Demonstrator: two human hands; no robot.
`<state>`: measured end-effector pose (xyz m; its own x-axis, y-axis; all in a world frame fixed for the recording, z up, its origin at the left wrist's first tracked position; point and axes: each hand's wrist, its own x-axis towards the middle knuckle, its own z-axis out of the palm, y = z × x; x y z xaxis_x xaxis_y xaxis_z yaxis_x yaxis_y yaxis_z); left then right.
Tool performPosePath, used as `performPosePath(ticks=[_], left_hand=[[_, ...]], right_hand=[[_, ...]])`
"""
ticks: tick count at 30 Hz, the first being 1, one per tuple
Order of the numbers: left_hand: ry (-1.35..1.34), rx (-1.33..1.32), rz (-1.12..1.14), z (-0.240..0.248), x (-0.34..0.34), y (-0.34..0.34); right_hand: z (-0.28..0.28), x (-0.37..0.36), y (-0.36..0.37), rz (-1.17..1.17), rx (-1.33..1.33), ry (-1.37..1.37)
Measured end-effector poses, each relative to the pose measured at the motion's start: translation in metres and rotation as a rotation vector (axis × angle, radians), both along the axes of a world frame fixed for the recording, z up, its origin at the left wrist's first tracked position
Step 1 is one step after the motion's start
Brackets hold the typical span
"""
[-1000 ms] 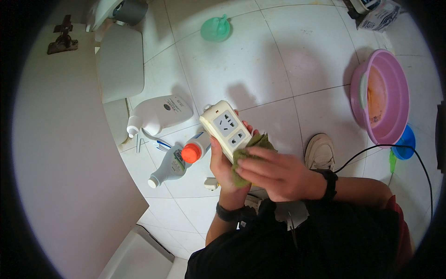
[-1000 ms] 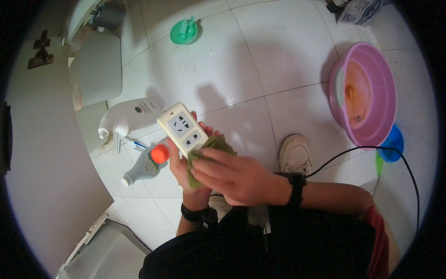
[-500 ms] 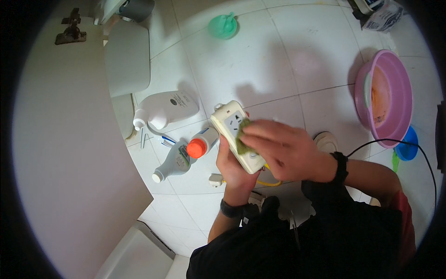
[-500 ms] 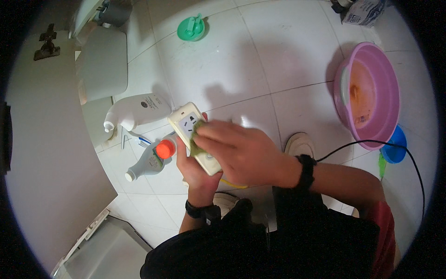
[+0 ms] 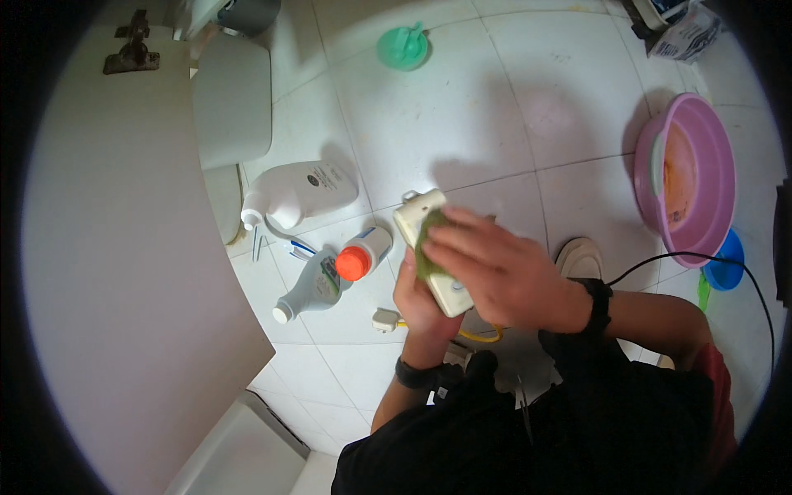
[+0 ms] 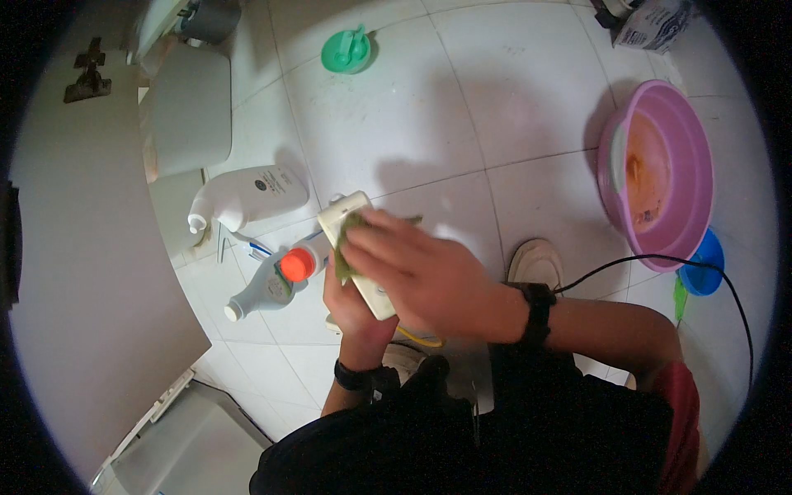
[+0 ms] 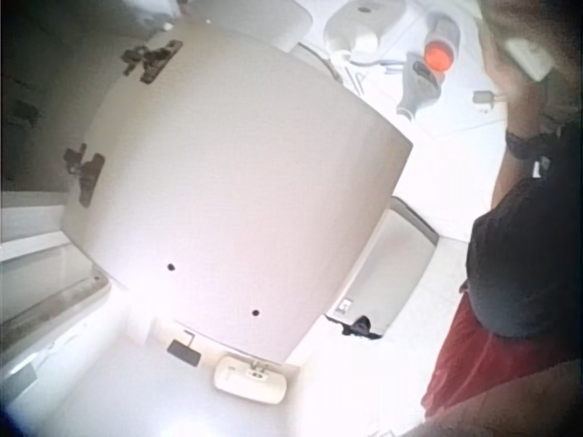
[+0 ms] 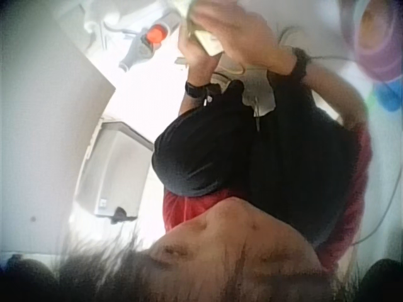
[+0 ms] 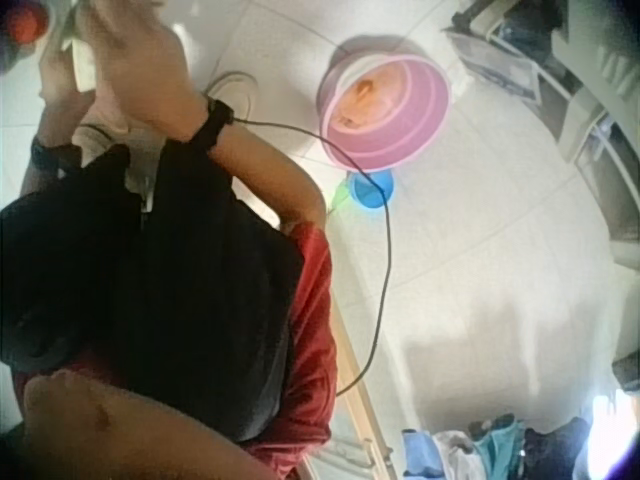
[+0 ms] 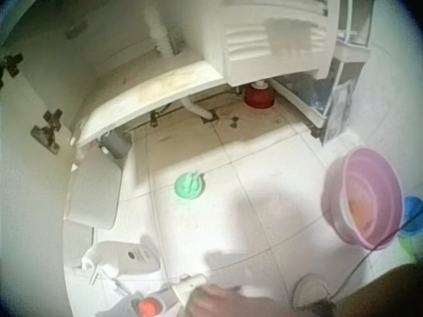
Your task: The person wipes a power strip and its attached yellow cable with a cloth while crouching in a bathroom.
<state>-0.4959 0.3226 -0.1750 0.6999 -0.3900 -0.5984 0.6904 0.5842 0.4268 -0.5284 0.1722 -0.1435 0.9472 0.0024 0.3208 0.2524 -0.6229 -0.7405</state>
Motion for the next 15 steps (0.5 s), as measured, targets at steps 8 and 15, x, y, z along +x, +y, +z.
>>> performPosePath(ticks=[8,15], left_hand=[[-0.123,0.222,-0.173,0.005,-0.004,-0.007],[-0.163,0.084,-0.194,-0.004,-0.015,0.002]], right_hand=[[-0.003,-0.007,-0.003,-0.087,0.042,-0.031],[0.003,0.006,-0.009,-0.073,0.087,-0.01]])
